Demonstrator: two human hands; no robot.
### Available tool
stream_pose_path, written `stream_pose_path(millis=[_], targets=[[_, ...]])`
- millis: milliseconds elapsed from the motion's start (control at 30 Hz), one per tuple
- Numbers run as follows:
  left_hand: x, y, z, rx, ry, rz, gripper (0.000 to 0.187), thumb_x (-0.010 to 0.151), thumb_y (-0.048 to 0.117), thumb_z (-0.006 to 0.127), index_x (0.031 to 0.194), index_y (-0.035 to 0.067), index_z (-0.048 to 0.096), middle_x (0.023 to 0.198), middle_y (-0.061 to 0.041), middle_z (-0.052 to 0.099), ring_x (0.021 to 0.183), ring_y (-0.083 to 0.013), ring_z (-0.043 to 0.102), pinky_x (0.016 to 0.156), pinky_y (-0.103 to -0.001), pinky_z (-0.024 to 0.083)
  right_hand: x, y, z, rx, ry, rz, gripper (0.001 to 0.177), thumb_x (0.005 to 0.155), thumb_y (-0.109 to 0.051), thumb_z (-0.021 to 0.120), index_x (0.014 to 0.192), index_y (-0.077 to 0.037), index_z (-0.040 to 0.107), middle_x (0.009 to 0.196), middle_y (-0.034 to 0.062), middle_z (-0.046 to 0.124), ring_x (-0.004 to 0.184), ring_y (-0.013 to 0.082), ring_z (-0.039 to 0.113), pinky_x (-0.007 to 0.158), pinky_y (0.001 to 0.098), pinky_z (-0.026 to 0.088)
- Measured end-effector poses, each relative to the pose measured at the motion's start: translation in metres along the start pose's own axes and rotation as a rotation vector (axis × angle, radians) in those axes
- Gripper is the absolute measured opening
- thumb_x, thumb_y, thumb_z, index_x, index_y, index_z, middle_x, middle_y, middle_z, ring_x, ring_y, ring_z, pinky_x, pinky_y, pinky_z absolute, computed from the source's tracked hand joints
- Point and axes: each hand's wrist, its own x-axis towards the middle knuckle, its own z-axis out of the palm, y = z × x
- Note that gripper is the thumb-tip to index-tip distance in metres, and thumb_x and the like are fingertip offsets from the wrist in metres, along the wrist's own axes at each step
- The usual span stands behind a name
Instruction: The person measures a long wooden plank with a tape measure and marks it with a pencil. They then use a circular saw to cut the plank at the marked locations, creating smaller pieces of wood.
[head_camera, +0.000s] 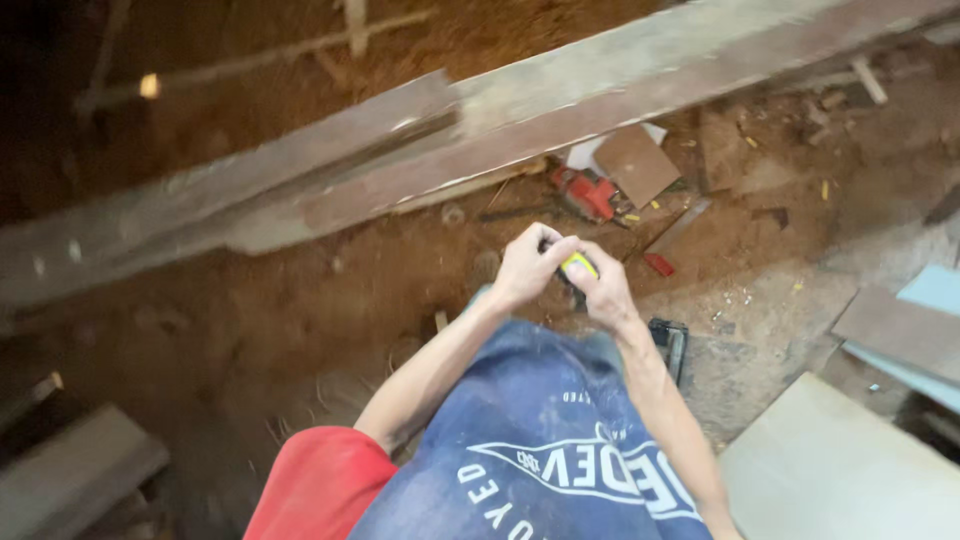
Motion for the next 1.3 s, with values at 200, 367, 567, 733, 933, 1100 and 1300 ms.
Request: stream_pose_path(millis=[200,367,567,733,933,1100,1300], targets=[[0.002,0.001,-0.056,-0.082,0.065,0.002,0.034,0.079,0.037,0.083,0.087,0.005,0.076,0.077,-0.002,0.073,0.071,-0.0096,0.065,0.065,-0.028,0.054,0.049,-0.057,0.025,-0.597,-0.149,-0.306,0.040,0.085,-0.028,0.070,0.120,-0.007,0.068,0.108,0.0136,0.070,0.100,0.0283,0.068,0.089,0.0411,0.055],[0.003,-0.010,-0.097,-0.931,0.299,-0.178,0.014,0.082,0.019,0.070,0.077,0.006,0.068,0.060,-0.006,0.060,0.052,-0.0162,0.054,0.046,-0.030,0.041,0.098,-0.078,-0.019,-1.076,-0.117,-0.365,0.031,0.091,-0.043,0.076,0.108,-0.017,0.078,0.107,0.0160,0.071,0.101,0.0378,0.067,0.086,0.0490,0.055],[0.014,-0.048,-0.181,-1.369,0.892,-0.038,0.035,0.096,0.038,0.075,0.076,0.016,0.057,0.069,0.003,0.054,0.060,-0.0088,0.053,0.049,-0.024,0.040,0.161,-0.101,-0.125,-1.372,0.032,-0.571,0.035,0.095,-0.048,0.077,0.105,-0.015,0.080,0.112,0.0168,0.072,0.101,0.0395,0.066,0.086,0.0499,0.056],[0.056,-0.053,-0.090,-1.196,1.027,-0.202,0.050,0.084,0.059,0.073,0.076,0.014,0.053,0.058,0.002,0.051,0.046,-0.0095,0.045,0.037,-0.023,0.035,0.190,-0.101,-0.104,-1.429,-0.010,-0.450,0.040,0.093,-0.051,0.074,0.107,-0.014,0.082,0.109,0.0188,0.073,0.099,0.0426,0.067,0.083,0.0548,0.054],[0.105,-0.058,-0.037,-1.081,0.918,-0.259,0.047,0.081,0.027,0.083,0.117,0.006,0.063,0.095,0.000,0.070,0.075,-0.0092,0.065,0.063,-0.027,0.055,0.203,-0.125,-0.029,-1.382,-0.090,-0.249,0.046,0.086,-0.052,0.074,0.112,-0.014,0.082,0.117,0.0221,0.071,0.104,0.0448,0.066,0.089,0.0558,0.051],[0.125,-0.076,-0.025,-1.120,0.888,-0.151,0.031,0.085,0.014,0.082,0.109,-0.001,0.069,0.094,-0.005,0.069,0.075,-0.0115,0.064,0.065,-0.028,0.053,0.205,-0.134,-0.005,-1.415,-0.113,-0.247,0.047,0.084,-0.052,0.075,0.111,-0.014,0.081,0.116,0.0224,0.071,0.103,0.0452,0.066,0.086,0.0566,0.051],[0.125,-0.081,-0.035,-1.085,0.999,-0.147,0.025,0.083,0.002,0.082,0.104,0.000,0.069,0.091,-0.005,0.071,0.074,-0.0142,0.064,0.066,-0.031,0.052,0.202,-0.131,-0.019,-1.429,-0.053,-0.370,0.041,0.089,-0.049,0.078,0.103,-0.011,0.081,0.109,0.0204,0.072,0.098,0.0435,0.067,0.079,0.0556,0.055]])
